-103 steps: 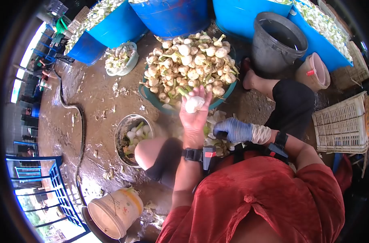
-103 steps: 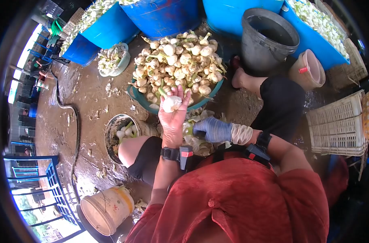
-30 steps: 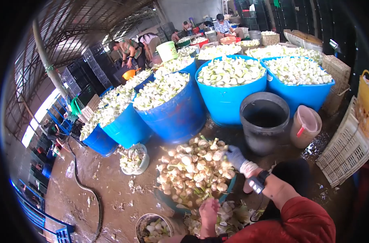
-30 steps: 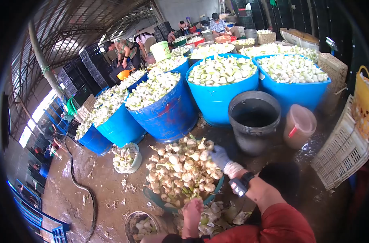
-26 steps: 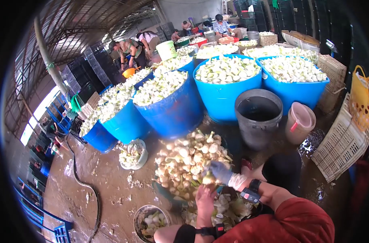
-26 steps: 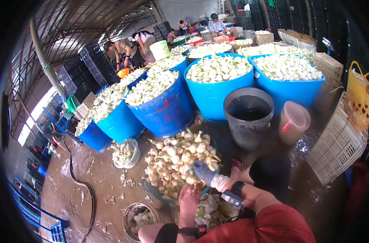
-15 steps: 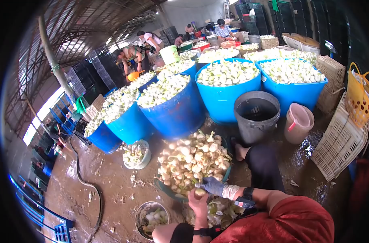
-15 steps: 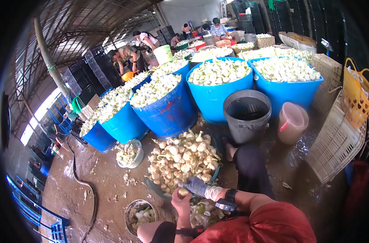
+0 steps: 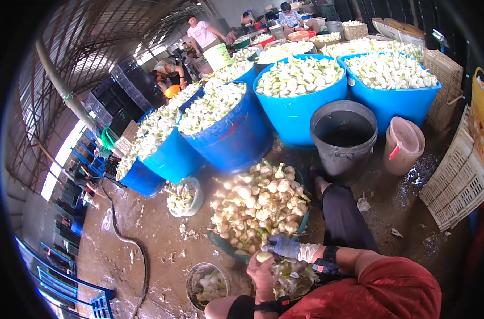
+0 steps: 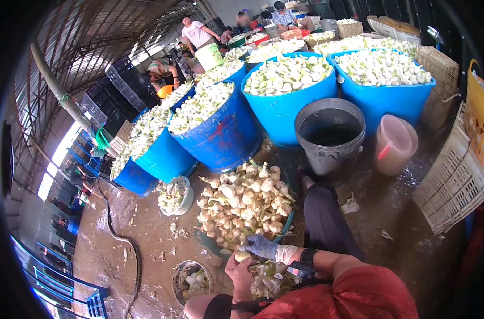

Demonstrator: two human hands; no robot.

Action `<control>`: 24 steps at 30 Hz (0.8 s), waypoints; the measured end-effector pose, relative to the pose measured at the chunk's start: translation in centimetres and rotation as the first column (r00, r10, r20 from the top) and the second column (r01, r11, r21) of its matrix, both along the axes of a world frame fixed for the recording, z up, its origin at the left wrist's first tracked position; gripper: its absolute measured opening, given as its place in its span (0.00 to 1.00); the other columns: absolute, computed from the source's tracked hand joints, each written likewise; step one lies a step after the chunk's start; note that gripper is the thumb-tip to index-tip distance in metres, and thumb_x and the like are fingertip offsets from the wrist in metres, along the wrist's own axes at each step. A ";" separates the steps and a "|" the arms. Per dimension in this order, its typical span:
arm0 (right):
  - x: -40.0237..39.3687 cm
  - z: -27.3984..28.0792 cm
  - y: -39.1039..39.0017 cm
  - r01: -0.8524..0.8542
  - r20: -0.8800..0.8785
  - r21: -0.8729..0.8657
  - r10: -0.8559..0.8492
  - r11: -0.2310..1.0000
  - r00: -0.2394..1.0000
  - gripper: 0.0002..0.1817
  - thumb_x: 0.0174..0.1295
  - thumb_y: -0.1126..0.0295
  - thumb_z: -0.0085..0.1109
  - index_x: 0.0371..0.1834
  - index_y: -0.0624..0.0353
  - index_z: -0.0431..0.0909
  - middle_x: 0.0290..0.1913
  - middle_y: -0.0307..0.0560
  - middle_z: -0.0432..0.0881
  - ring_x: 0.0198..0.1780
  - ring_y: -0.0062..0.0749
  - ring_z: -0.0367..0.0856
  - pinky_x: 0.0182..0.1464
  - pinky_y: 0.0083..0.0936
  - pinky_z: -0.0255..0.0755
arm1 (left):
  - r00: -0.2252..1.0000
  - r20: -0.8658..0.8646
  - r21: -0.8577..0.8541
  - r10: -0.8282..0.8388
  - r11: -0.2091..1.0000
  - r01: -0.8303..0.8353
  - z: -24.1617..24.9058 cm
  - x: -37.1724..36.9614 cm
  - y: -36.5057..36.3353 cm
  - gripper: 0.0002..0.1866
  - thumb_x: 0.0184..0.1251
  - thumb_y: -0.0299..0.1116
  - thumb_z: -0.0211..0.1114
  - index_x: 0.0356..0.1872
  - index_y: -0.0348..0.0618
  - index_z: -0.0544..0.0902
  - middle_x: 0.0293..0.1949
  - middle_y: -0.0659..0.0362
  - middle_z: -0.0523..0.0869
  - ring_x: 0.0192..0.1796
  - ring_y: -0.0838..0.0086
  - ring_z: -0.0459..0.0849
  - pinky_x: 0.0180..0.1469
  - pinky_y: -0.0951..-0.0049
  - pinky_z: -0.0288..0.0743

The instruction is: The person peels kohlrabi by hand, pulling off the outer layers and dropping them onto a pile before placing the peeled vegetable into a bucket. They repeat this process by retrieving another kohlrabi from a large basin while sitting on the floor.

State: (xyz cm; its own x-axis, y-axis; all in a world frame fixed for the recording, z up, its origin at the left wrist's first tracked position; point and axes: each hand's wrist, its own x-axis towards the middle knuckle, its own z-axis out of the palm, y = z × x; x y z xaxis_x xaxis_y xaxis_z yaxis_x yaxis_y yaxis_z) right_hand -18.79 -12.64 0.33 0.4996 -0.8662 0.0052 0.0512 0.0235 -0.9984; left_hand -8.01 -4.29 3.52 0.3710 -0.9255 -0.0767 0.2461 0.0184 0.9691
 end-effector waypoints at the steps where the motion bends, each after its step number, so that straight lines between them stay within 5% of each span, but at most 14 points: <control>1: 0.5 0.2 0.1 0.036 -0.046 -0.001 -0.036 0.999 0.998 0.16 0.57 0.56 0.64 0.32 0.61 0.78 0.22 0.48 0.77 0.27 0.31 0.73 0.34 0.30 0.69 | 0.998 0.068 0.009 -0.012 1.000 0.011 0.5 0.0 0.1 0.16 0.45 0.19 0.64 0.40 0.28 0.81 0.30 0.60 0.83 0.31 0.78 0.79 0.36 0.79 0.72; 4: 0.1 3.0 0.7 0.071 -0.168 -0.073 -0.082 0.995 0.982 0.19 0.54 0.55 0.66 0.29 0.62 0.76 0.22 0.48 0.77 0.26 0.28 0.70 0.34 0.29 0.68 | 0.991 0.137 0.025 0.009 1.000 -0.013 2.1 -0.4 0.6 0.13 0.46 0.20 0.62 0.36 0.30 0.82 0.29 0.61 0.82 0.30 0.78 0.79 0.35 0.80 0.71; 6: 0.3 2.8 1.0 0.002 -0.095 -0.053 -0.007 0.999 0.995 0.18 0.55 0.56 0.65 0.30 0.62 0.76 0.23 0.50 0.78 0.25 0.31 0.70 0.33 0.30 0.68 | 0.999 0.050 0.078 0.007 0.997 -0.011 1.6 0.7 1.2 0.11 0.47 0.21 0.61 0.34 0.30 0.81 0.28 0.60 0.82 0.28 0.78 0.78 0.34 0.80 0.71; 7: 0.8 1.7 0.6 -0.068 -0.107 -0.187 0.049 0.980 0.993 0.17 0.57 0.58 0.64 0.30 0.63 0.75 0.23 0.51 0.77 0.24 0.33 0.70 0.32 0.31 0.67 | 0.985 -0.168 0.009 -0.038 0.999 0.040 2.1 1.9 1.6 0.12 0.48 0.21 0.61 0.36 0.30 0.81 0.29 0.58 0.83 0.29 0.76 0.79 0.34 0.79 0.72; 8: 1.3 0.4 0.6 -0.024 -0.027 -0.352 0.016 0.936 1.000 0.16 0.57 0.60 0.64 0.29 0.63 0.75 0.22 0.50 0.75 0.23 0.33 0.68 0.31 0.32 0.66 | 0.985 -0.167 0.002 -0.041 0.999 0.042 1.7 2.3 1.9 0.12 0.48 0.21 0.61 0.36 0.30 0.81 0.29 0.58 0.83 0.29 0.76 0.79 0.34 0.79 0.72; 10: 1.5 0.1 1.0 -0.071 -0.018 -0.213 0.069 0.974 0.997 0.15 0.57 0.61 0.64 0.28 0.62 0.74 0.21 0.50 0.73 0.23 0.36 0.68 0.30 0.32 0.65 | 0.982 -0.180 -0.036 -0.064 0.998 0.058 1.6 2.9 2.1 0.12 0.51 0.24 0.61 0.38 0.29 0.79 0.31 0.55 0.82 0.32 0.71 0.79 0.37 0.74 0.73; 14: 1.9 -0.9 1.3 -0.067 -0.027 -0.349 0.061 0.935 0.998 0.14 0.56 0.61 0.64 0.31 0.62 0.76 0.23 0.50 0.75 0.24 0.37 0.71 0.31 0.31 0.67 | 0.887 -0.428 -0.081 -0.174 0.985 0.154 1.1 4.0 2.8 0.18 0.54 0.35 0.64 0.43 0.35 0.77 0.37 0.56 0.82 0.36 0.67 0.80 0.38 0.69 0.74; 15: 2.0 -0.9 1.2 -0.010 -0.068 -0.733 -0.058 0.680 0.996 0.13 0.57 0.62 0.64 0.33 0.61 0.78 0.26 0.50 0.77 0.26 0.36 0.74 0.32 0.30 0.69 | 0.886 -0.432 -0.079 -0.170 0.985 0.151 0.9 4.4 3.1 0.18 0.54 0.35 0.64 0.43 0.35 0.77 0.37 0.56 0.82 0.36 0.67 0.80 0.38 0.69 0.74; 16: 2.0 -0.9 1.1 0.002 -0.050 -0.962 -0.182 0.273 0.982 0.13 0.57 0.62 0.64 0.35 0.61 0.79 0.28 0.50 0.78 0.29 0.34 0.76 0.34 0.28 0.70 | 0.793 -0.587 -0.061 -0.164 0.985 0.159 0.7 4.8 3.1 0.19 0.54 0.36 0.64 0.46 0.37 0.76 0.37 0.56 0.82 0.36 0.66 0.80 0.36 0.66 0.75; 17: 2.3 -0.9 1.3 -0.005 -0.056 -0.962 -0.181 0.272 0.982 0.13 0.57 0.62 0.64 0.35 0.61 0.79 0.28 0.50 0.78 0.29 0.34 0.76 0.34 0.28 0.70 | 0.673 -0.724 -0.046 -0.151 0.984 0.171 0.5 5.2 3.1 0.21 0.54 0.37 0.64 0.48 0.39 0.76 0.37 0.57 0.82 0.35 0.64 0.80 0.35 0.63 0.75; 19: 2.9 -0.8 1.8 -0.185 -0.348 -0.574 -0.033 0.798 0.937 0.14 0.56 0.64 0.64 0.41 0.59 0.79 0.34 0.48 0.80 0.35 0.30 0.79 0.38 0.25 0.72 | 0.658 -0.735 -0.030 -0.166 0.976 0.214 -1.9 6.5 3.2 0.21 0.56 0.41 0.62 0.49 0.40 0.75 0.37 0.57 0.82 0.35 0.63 0.80 0.34 0.61 0.75; 21: 2.5 0.9 2.5 -0.183 -0.266 -0.512 0.048 0.839 0.963 0.14 0.56 0.65 0.65 0.43 0.58 0.78 0.35 0.48 0.81 0.36 0.29 0.79 0.39 0.25 0.73 | 0.643 -0.744 -0.015 -0.182 0.966 0.256 -2.8 6.9 3.3 0.21 0.58 0.44 0.61 0.49 0.42 0.75 0.37 0.58 0.82 0.36 0.63 0.79 0.34 0.60 0.74; 23: 2.6 1.0 2.9 -0.186 -0.181 -0.441 0.116 0.878 0.977 0.15 0.55 0.66 0.65 0.45 0.58 0.78 0.37 0.48 0.82 0.37 0.29 0.79 0.40 0.26 0.73 | 0.788 -0.615 0.162 0.007 0.980 0.117 -0.8 5.3 3.1 0.22 0.61 0.44 0.58 0.51 0.40 0.73 0.36 0.56 0.81 0.30 0.66 0.79 0.29 0.66 0.74; 24: 3.1 -0.1 3.0 -0.113 -0.022 -0.379 0.113 0.919 0.993 0.17 0.55 0.66 0.66 0.46 0.58 0.77 0.38 0.48 0.82 0.38 0.29 0.80 0.40 0.26 0.73 | 0.781 -0.624 0.161 0.007 0.979 0.121 -0.2 4.5 2.8 0.22 0.61 0.44 0.58 0.51 0.40 0.73 0.36 0.56 0.81 0.30 0.66 0.79 0.29 0.66 0.74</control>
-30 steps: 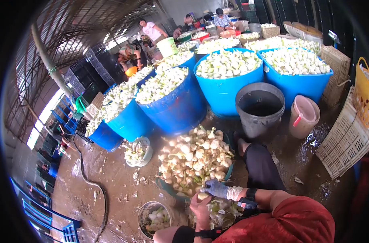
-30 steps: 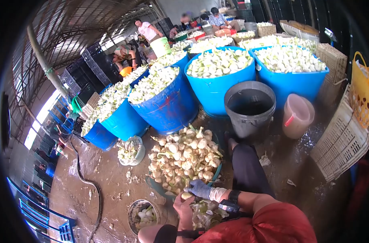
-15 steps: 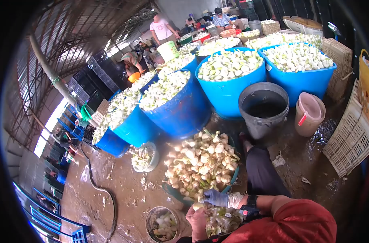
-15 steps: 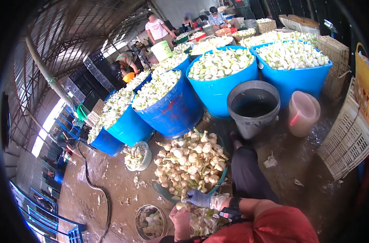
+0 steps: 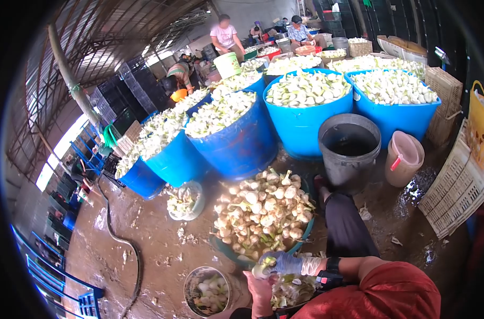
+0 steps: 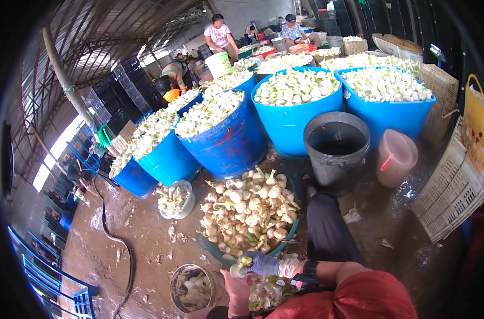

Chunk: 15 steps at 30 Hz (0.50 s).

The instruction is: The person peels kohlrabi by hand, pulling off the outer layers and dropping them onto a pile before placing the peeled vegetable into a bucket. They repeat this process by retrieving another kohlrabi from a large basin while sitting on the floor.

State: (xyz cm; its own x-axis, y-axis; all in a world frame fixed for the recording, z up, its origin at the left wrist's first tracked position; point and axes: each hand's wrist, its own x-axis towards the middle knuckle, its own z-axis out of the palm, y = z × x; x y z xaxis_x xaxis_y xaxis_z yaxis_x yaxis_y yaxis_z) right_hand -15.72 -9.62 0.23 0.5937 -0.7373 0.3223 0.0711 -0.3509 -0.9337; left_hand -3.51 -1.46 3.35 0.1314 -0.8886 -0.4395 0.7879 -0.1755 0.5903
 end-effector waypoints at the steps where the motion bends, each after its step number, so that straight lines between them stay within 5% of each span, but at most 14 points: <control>1: 0.2 -0.1 0.2 0.006 0.151 0.096 -0.020 0.995 0.988 0.19 0.54 0.66 0.67 0.48 0.58 0.77 0.39 0.48 0.82 0.38 0.28 0.80 0.41 0.27 0.73 | 0.954 0.298 -0.004 0.004 1.000 -0.003 0.6 -0.7 -0.2 0.21 0.62 0.43 0.58 0.51 0.39 0.73 0.35 0.56 0.80 0.26 0.69 0.78 0.26 0.71 0.73; 2: -0.1 -0.3 0.1 0.006 0.142 0.102 -0.020 0.995 0.990 0.19 0.54 0.66 0.67 0.48 0.58 0.77 0.39 0.48 0.82 0.38 0.28 0.80 0.41 0.27 0.73 | 0.821 0.570 -0.006 0.008 1.000 -0.005 0.8 -1.0 0.0 0.21 0.63 0.42 0.58 0.52 0.38 0.72 0.35 0.55 0.80 0.23 0.71 0.78 0.23 0.75 0.71; 4: -1.5 1.0 0.0 -0.003 -0.067 -0.019 0.002 1.000 0.998 0.18 0.53 0.65 0.67 0.46 0.59 0.77 0.39 0.48 0.82 0.38 0.31 0.80 0.41 0.27 0.73 | 0.780 0.624 -0.119 0.050 0.992 0.032 0.2 -0.3 0.2 0.18 0.63 0.37 0.58 0.50 0.36 0.72 0.33 0.56 0.79 0.19 0.76 0.76 0.20 0.80 0.67; 5: -1.5 -2.2 -1.2 0.023 -0.095 -0.504 -0.082 0.863 0.992 0.16 0.54 0.65 0.66 0.44 0.59 0.77 0.38 0.48 0.82 0.37 0.36 0.80 0.41 0.30 0.74 | 0.784 0.619 -0.076 -0.056 0.988 0.131 -0.3 0.3 0.0 0.17 0.62 0.36 0.59 0.48 0.36 0.73 0.33 0.57 0.79 0.20 0.77 0.76 0.20 0.79 0.67; 6: -2.5 1.5 -0.4 0.006 -0.047 -0.231 -0.018 0.973 0.999 0.12 0.57 0.65 0.62 0.41 0.58 0.78 0.36 0.50 0.80 0.36 0.41 0.80 0.40 0.31 0.74 | 0.779 0.605 -0.023 -0.162 0.975 0.221 -1.2 0.8 0.2 0.16 0.62 0.35 0.60 0.46 0.35 0.74 0.32 0.58 0.79 0.21 0.78 0.76 0.20 0.79 0.67; 7: -4.0 3.9 -0.3 -0.237 -0.478 -0.642 -0.139 0.729 0.867 0.16 0.53 0.72 0.60 0.47 0.49 0.78 0.54 0.44 0.76 0.56 0.42 0.75 0.54 0.34 0.71 | 0.663 0.738 -0.111 -0.121 0.948 0.297 -4.8 1.7 -0.6 0.15 0.62 0.35 0.61 0.45 0.36 0.74 0.31 0.60 0.79 0.21 0.79 0.75 0.20 0.80 0.66; 8: -3.3 0.6 -1.2 -0.157 -0.493 -0.469 -0.110 0.869 0.863 0.17 0.52 0.70 0.59 0.48 0.48 0.77 0.55 0.45 0.76 0.55 0.43 0.76 0.52 0.35 0.72 | 0.528 0.846 -0.164 -0.071 0.908 0.385 -7.6 2.7 -0.4 0.14 0.61 0.35 0.61 0.43 0.36 0.75 0.29 0.61 0.79 0.22 0.80 0.75 0.20 0.81 0.65; 9: -3.6 1.8 -1.3 -0.156 -0.456 -0.496 -0.104 0.854 0.884 0.14 0.54 0.65 0.59 0.45 0.51 0.78 0.50 0.45 0.79 0.50 0.42 0.78 0.49 0.33 0.73 | 0.926 0.317 -0.169 -0.205 0.948 0.268 -3.6 1.2 -0.4 0.11 0.62 0.35 0.60 0.39 0.37 0.77 0.27 0.64 0.78 0.22 0.82 0.73 0.22 0.83 0.64; 10: -2.9 0.8 -1.6 -0.027 -0.245 -0.379 -0.072 0.925 0.967 0.06 0.61 0.69 0.52 0.39 0.50 0.78 0.44 0.44 0.78 0.43 0.38 0.77 0.40 0.34 0.71 | 0.902 0.399 -0.196 -0.167 0.945 0.262 -1.8 0.3 -0.5 0.10 0.62 0.37 0.59 0.34 0.38 0.77 0.23 0.66 0.75 0.20 0.84 0.70 0.21 0.84 0.62; 11: -3.0 0.3 -1.8 -0.079 -0.322 -0.326 -0.032 0.942 0.946 0.08 0.58 0.70 0.54 0.41 0.50 0.77 0.45 0.44 0.77 0.44 0.38 0.77 0.41 0.34 0.70 | 0.868 0.478 -0.214 -0.135 0.940 0.264 -1.2 0.0 -0.3 0.11 0.62 0.38 0.58 0.29 0.40 0.76 0.19 0.67 0.73 0.17 0.85 0.66 0.19 0.84 0.59; 12: -3.0 0.3 -1.9 -0.023 -0.227 -0.539 -0.118 0.842 0.967 0.08 0.53 0.73 0.56 0.37 0.53 0.78 0.39 0.45 0.79 0.38 0.35 0.78 0.38 0.31 0.72 | 0.784 0.605 -0.210 -0.142 0.921 0.328 -1.4 0.2 -0.3 0.12 0.62 0.41 0.58 0.32 0.42 0.75 0.15 0.66 0.70 0.14 0.85 0.63 0.16 0.83 0.52; 14: -2.5 2.2 -1.2 0.094 -0.139 -0.046 -0.099 0.995 0.985 0.05 0.49 0.75 0.58 0.30 0.59 0.79 0.28 0.45 0.80 0.30 0.31 0.79 0.32 0.28 0.72 | 0.876 0.449 -0.218 -0.177 0.929 0.300 -1.8 0.2 -0.3 0.17 0.60 0.45 0.61 0.36 0.40 0.75 0.15 0.65 0.71 0.12 0.85 0.61 0.14 0.82 0.50; 15: -2.2 2.2 -1.0 0.117 -0.152 0.000 -0.116 0.993 0.982 0.04 0.47 0.76 0.58 0.28 0.61 0.79 0.24 0.44 0.80 0.26 0.29 0.78 0.30 0.26 0.72 | 0.893 0.415 -0.199 -0.173 0.941 0.275 -1.5 0.1 0.0 0.18 0.58 0.46 0.63 0.37 0.40 0.75 0.15 0.64 0.72 0.11 0.85 0.61 0.13 0.82 0.50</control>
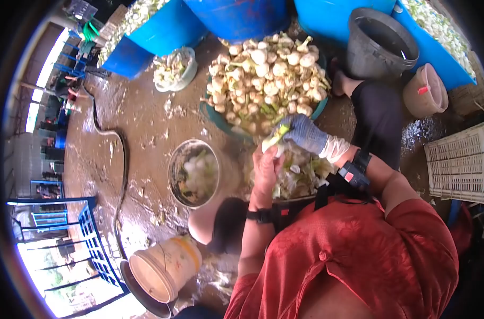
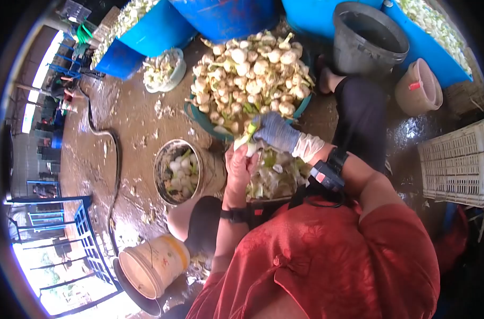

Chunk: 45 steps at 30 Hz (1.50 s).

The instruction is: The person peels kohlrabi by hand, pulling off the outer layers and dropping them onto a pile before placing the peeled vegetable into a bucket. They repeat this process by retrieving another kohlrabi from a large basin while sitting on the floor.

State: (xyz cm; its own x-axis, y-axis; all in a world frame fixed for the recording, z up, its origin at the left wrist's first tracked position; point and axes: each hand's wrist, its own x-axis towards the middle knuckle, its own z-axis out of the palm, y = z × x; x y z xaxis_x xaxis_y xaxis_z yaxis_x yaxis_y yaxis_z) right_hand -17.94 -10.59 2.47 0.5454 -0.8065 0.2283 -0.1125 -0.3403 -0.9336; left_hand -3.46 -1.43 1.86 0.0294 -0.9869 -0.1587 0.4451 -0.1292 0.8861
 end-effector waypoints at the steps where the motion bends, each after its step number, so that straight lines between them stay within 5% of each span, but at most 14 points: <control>1: 0.1 0.2 -0.1 0.028 -0.008 0.033 -0.027 0.999 1.000 0.04 0.45 0.77 0.58 0.25 0.63 0.79 0.20 0.44 0.79 0.23 0.27 0.77 0.29 0.25 0.71 | 0.999 -0.031 0.017 0.016 1.000 -0.016 0.3 -0.1 -0.1 0.20 0.57 0.48 0.64 0.38 0.39 0.75 0.15 0.63 0.72 0.11 0.85 0.60 0.12 0.82 0.49; 5: -0.1 0.4 0.4 -0.017 0.051 0.269 0.003 0.963 0.999 0.08 0.46 0.77 0.59 0.31 0.62 0.82 0.24 0.45 0.82 0.26 0.29 0.79 0.31 0.24 0.73 | 0.992 -0.122 -0.004 -0.020 1.000 0.020 0.2 0.0 0.2 0.22 0.56 0.48 0.66 0.40 0.39 0.75 0.16 0.60 0.74 0.10 0.84 0.60 0.12 0.83 0.51; 11: -1.1 -0.3 0.0 -0.082 -0.132 -0.536 0.013 0.840 0.991 0.12 0.48 0.77 0.60 0.38 0.61 0.82 0.34 0.44 0.85 0.32 0.28 0.83 0.35 0.22 0.76 | 0.923 -0.378 0.032 -0.077 0.995 0.096 -1.0 0.2 0.7 0.24 0.59 0.52 0.62 0.43 0.40 0.75 0.19 0.57 0.74 0.12 0.77 0.64 0.13 0.79 0.55; 12: -0.8 0.2 0.3 -0.054 0.167 0.111 0.035 0.992 0.985 0.11 0.49 0.76 0.61 0.38 0.62 0.82 0.33 0.43 0.84 0.31 0.25 0.82 0.34 0.20 0.76 | 0.925 -0.375 0.008 -0.057 0.998 0.065 -0.5 -0.2 0.7 0.24 0.59 0.52 0.62 0.45 0.41 0.74 0.19 0.57 0.74 0.13 0.76 0.65 0.14 0.79 0.57; 13: -0.6 0.5 0.7 -0.196 0.397 0.692 -0.139 0.695 0.907 0.10 0.50 0.76 0.61 0.37 0.64 0.82 0.32 0.42 0.84 0.30 0.23 0.82 0.32 0.18 0.75 | 0.928 -0.372 -0.015 -0.040 0.999 0.037 0.1 -0.5 0.7 0.24 0.59 0.52 0.62 0.46 0.42 0.74 0.20 0.57 0.74 0.14 0.75 0.66 0.15 0.78 0.58; 14: -0.4 0.2 0.7 -0.198 0.400 0.694 -0.141 0.692 0.906 0.10 0.50 0.76 0.61 0.37 0.64 0.82 0.32 0.42 0.84 0.30 0.23 0.82 0.32 0.18 0.75 | 0.911 -0.410 -0.034 -0.047 0.999 0.036 0.6 -0.4 0.5 0.22 0.59 0.47 0.64 0.47 0.43 0.71 0.23 0.56 0.75 0.16 0.74 0.68 0.17 0.77 0.61; 17: -0.2 -0.3 0.9 -0.033 0.220 0.411 -0.065 0.911 0.973 0.09 0.53 0.76 0.61 0.36 0.66 0.82 0.31 0.40 0.83 0.29 0.19 0.80 0.30 0.15 0.73 | 0.968 -0.157 -0.041 0.197 0.978 -0.205 -0.3 -0.9 0.2 0.21 0.56 0.38 0.68 0.46 0.44 0.69 0.27 0.57 0.76 0.19 0.74 0.71 0.18 0.77 0.63; 20: 0.0 -0.4 0.8 0.090 0.088 0.432 -0.141 0.897 0.986 0.08 0.52 0.74 0.61 0.36 0.63 0.82 0.29 0.43 0.84 0.28 0.23 0.80 0.31 0.19 0.73 | 0.961 -0.234 -0.020 0.146 0.988 -0.155 -0.4 -0.5 0.1 0.24 0.51 0.30 0.70 0.46 0.44 0.66 0.30 0.59 0.76 0.21 0.73 0.72 0.21 0.76 0.65; 23: -0.3 -4.0 0.0 0.213 -0.109 -0.051 -0.217 0.976 0.970 0.12 0.50 0.73 0.61 0.40 0.58 0.81 0.30 0.49 0.83 0.31 0.34 0.82 0.37 0.26 0.75 | 0.929 -0.368 -0.070 0.032 0.996 -0.062 0.7 -0.6 0.6 0.24 0.50 0.28 0.70 0.46 0.45 0.67 0.32 0.59 0.77 0.23 0.74 0.73 0.22 0.77 0.66; 25: -0.7 -3.7 -0.4 -0.063 -0.762 0.016 0.053 0.998 0.646 0.17 0.48 0.74 0.62 0.44 0.54 0.80 0.33 0.53 0.83 0.36 0.44 0.82 0.43 0.31 0.75 | 0.901 -0.432 -0.110 -0.033 0.994 -0.016 0.8 -0.3 0.3 0.23 0.50 0.27 0.69 0.47 0.44 0.69 0.34 0.59 0.77 0.24 0.75 0.74 0.23 0.78 0.66; 29: -2.7 -5.9 1.2 0.000 -0.262 -0.102 -0.027 0.995 0.965 0.18 0.51 0.69 0.65 0.46 0.59 0.78 0.42 0.53 0.81 0.44 0.48 0.81 0.47 0.33 0.75 | 0.924 -0.356 -0.018 0.139 0.988 -0.156 0.4 -0.6 0.1 0.26 0.48 0.20 0.67 0.52 0.43 0.72 0.38 0.60 0.79 0.30 0.78 0.75 0.26 0.81 0.66; 33: -1.7 1.3 2.0 0.026 -0.003 -0.065 -0.026 0.998 1.000 0.19 0.53 0.63 0.67 0.46 0.60 0.78 0.43 0.52 0.80 0.45 0.40 0.81 0.47 0.30 0.74 | 0.964 -0.076 -0.054 0.253 0.965 -0.257 -0.4 -1.3 -0.2 0.27 0.44 0.17 0.69 0.51 0.39 0.73 0.41 0.59 0.80 0.36 0.79 0.78 0.36 0.81 0.73; 39: -1.1 2.1 1.6 -0.016 -0.329 -0.482 -0.164 0.876 0.930 0.14 0.43 0.75 0.63 0.37 0.56 0.79 0.34 0.46 0.80 0.35 0.47 0.79 0.38 0.37 0.73 | 0.917 0.319 0.014 0.240 0.966 -0.258 -0.4 -1.5 -0.7 0.26 0.43 0.20 0.72 0.47 0.33 0.74 0.36 0.59 0.81 0.36 0.78 0.79 0.40 0.78 0.76; 45: -1.6 1.0 0.6 0.022 -0.306 -0.158 -0.070 0.987 0.949 0.05 0.48 0.78 0.56 0.30 0.61 0.73 0.28 0.48 0.78 0.32 0.42 0.77 0.36 0.31 0.71 | 0.985 -0.132 0.033 0.111 0.994 -0.108 -0.6 -1.1 -0.4 0.25 0.47 0.24 0.69 0.50 0.32 0.75 0.35 0.58 0.82 0.33 0.77 0.80 0.32 0.81 0.72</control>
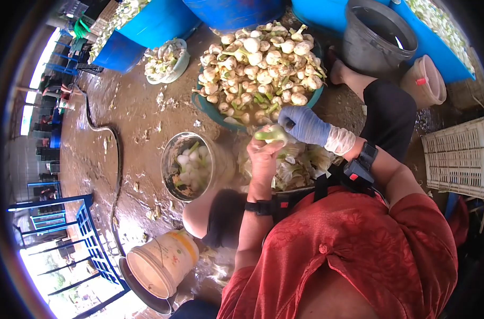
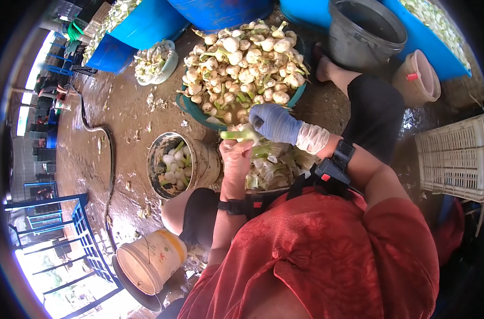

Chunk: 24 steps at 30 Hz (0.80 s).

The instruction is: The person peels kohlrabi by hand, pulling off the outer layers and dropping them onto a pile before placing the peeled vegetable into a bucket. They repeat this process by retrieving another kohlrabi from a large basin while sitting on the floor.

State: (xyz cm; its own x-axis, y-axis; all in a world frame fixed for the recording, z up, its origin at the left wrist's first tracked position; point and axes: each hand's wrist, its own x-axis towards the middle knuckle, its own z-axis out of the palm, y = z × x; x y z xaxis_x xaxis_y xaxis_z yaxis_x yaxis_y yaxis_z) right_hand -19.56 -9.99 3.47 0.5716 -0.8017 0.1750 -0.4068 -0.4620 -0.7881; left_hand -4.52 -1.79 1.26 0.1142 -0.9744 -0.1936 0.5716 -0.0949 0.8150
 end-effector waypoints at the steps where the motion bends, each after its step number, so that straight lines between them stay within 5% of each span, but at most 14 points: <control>1: -0.1 -0.2 -0.1 0.039 0.085 0.043 -0.042 0.998 0.995 0.03 0.51 0.76 0.55 0.30 0.61 0.75 0.28 0.50 0.78 0.31 0.43 0.77 0.36 0.32 0.71 | 0.996 -0.081 0.004 -0.025 1.000 0.025 0.1 0.2 0.0 0.23 0.49 0.26 0.68 0.50 0.33 0.75 0.36 0.59 0.82 0.33 0.77 0.80 0.29 0.83 0.69; 4: -0.4 -0.6 -0.1 0.065 0.222 0.072 -0.080 0.995 0.972 0.04 0.57 0.73 0.53 0.30 0.62 0.76 0.26 0.52 0.79 0.29 0.42 0.77 0.36 0.32 0.71 | 0.978 -0.186 -0.009 -0.098 0.995 0.098 0.5 0.2 0.0 0.23 0.51 0.30 0.67 0.51 0.41 0.75 0.38 0.61 0.81 0.38 0.77 0.78 0.34 0.78 0.67; 8: -1.0 -0.6 0.4 0.100 0.181 0.280 -0.154 0.955 0.971 0.07 0.61 0.71 0.53 0.33 0.63 0.77 0.25 0.43 0.78 0.29 0.25 0.75 0.34 0.25 0.71 | 0.986 -0.166 -0.016 0.000 1.000 -0.003 -0.3 -0.6 -0.6 0.23 0.53 0.35 0.67 0.52 0.42 0.74 0.41 0.59 0.81 0.41 0.73 0.78 0.38 0.73 0.69; 10: -1.2 -0.2 1.0 -0.106 0.348 0.581 -0.129 0.807 0.929 0.07 0.62 0.71 0.53 0.33 0.64 0.77 0.26 0.36 0.76 0.30 0.16 0.72 0.33 0.18 0.69 | 0.959 -0.268 0.115 0.087 0.992 -0.058 -1.1 -0.3 -1.0 0.22 0.56 0.40 0.65 0.50 0.44 0.74 0.42 0.57 0.82 0.43 0.67 0.79 0.39 0.70 0.70; 14: -1.4 0.7 2.3 -0.158 0.543 0.440 -0.122 0.884 0.831 0.06 0.61 0.73 0.54 0.34 0.64 0.77 0.30 0.34 0.75 0.31 0.11 0.70 0.32 0.13 0.68 | 0.777 -0.629 0.004 0.021 1.000 -0.024 -2.0 1.2 -0.8 0.18 0.56 0.43 0.63 0.43 0.42 0.77 0.43 0.52 0.82 0.44 0.57 0.79 0.46 0.63 0.74; 16: -2.2 2.0 2.3 -0.247 0.588 0.469 -0.091 0.848 0.804 0.05 0.59 0.74 0.56 0.36 0.64 0.77 0.31 0.34 0.76 0.32 0.11 0.71 0.33 0.13 0.69 | 0.750 -0.660 0.027 0.038 0.999 -0.027 -2.2 2.0 -0.7 0.18 0.55 0.43 0.64 0.41 0.41 0.78 0.43 0.49 0.81 0.45 0.56 0.79 0.50 0.61 0.75; 18: -3.2 3.9 2.6 -0.416 0.490 0.757 -0.017 0.503 0.871 0.08 0.60 0.72 0.56 0.40 0.66 0.75 0.34 0.35 0.77 0.36 0.11 0.72 0.35 0.13 0.69 | 0.744 -0.663 0.035 0.086 0.996 -0.083 -2.2 2.2 -0.6 0.18 0.54 0.43 0.64 0.41 0.40 0.78 0.43 0.48 0.81 0.46 0.55 0.79 0.51 0.60 0.75; 19: -3.0 2.4 1.6 -0.359 0.224 0.680 0.284 0.640 0.932 0.17 0.58 0.70 0.60 0.49 0.63 0.73 0.41 0.38 0.78 0.42 0.13 0.74 0.38 0.17 0.72 | 0.756 -0.652 0.005 0.064 0.997 -0.081 -2.2 2.3 -0.5 0.17 0.55 0.41 0.64 0.40 0.40 0.77 0.43 0.49 0.81 0.45 0.56 0.79 0.50 0.60 0.74; 20: -2.6 1.5 1.8 -0.362 0.226 0.680 0.287 0.638 0.931 0.17 0.58 0.70 0.60 0.49 0.63 0.73 0.41 0.38 0.78 0.42 0.13 0.74 0.38 0.17 0.72 | 0.756 -0.651 0.006 0.068 0.996 -0.084 -2.2 2.3 -0.3 0.17 0.55 0.41 0.64 0.40 0.40 0.77 0.43 0.49 0.81 0.45 0.56 0.79 0.50 0.60 0.74; 22: -1.6 1.2 2.2 -0.184 0.087 0.440 0.163 0.879 0.983 0.24 0.54 0.71 0.65 0.55 0.59 0.71 0.47 0.38 0.76 0.46 0.17 0.75 0.42 0.20 0.75 | 0.783 -0.623 0.017 0.006 1.000 0.005 -2.2 2.5 -0.2 0.17 0.55 0.41 0.63 0.40 0.40 0.77 0.43 0.49 0.81 0.45 0.57 0.79 0.48 0.61 0.74; 23: -1.0 1.0 2.3 -0.134 0.162 0.420 0.072 0.898 0.984 0.32 0.50 0.77 0.65 0.61 0.55 0.67 0.55 0.41 0.74 0.54 0.28 0.74 0.50 0.25 0.74 | 0.852 -0.522 0.050 0.040 0.999 -0.016 -2.4 2.2 -0.2 0.16 0.54 0.43 0.63 0.35 0.39 0.79 0.38 0.50 0.82 0.40 0.61 0.80 0.46 0.63 0.74; 24: -0.2 1.2 2.0 -0.134 0.159 0.422 0.073 0.897 0.985 0.32 0.50 0.77 0.65 0.61 0.55 0.67 0.55 0.41 0.74 0.54 0.28 0.74 0.50 0.25 0.74 | 0.850 -0.525 0.051 0.042 0.999 -0.018 -1.5 2.0 0.1 0.16 0.54 0.43 0.63 0.35 0.39 0.79 0.38 0.50 0.82 0.40 0.61 0.80 0.46 0.63 0.74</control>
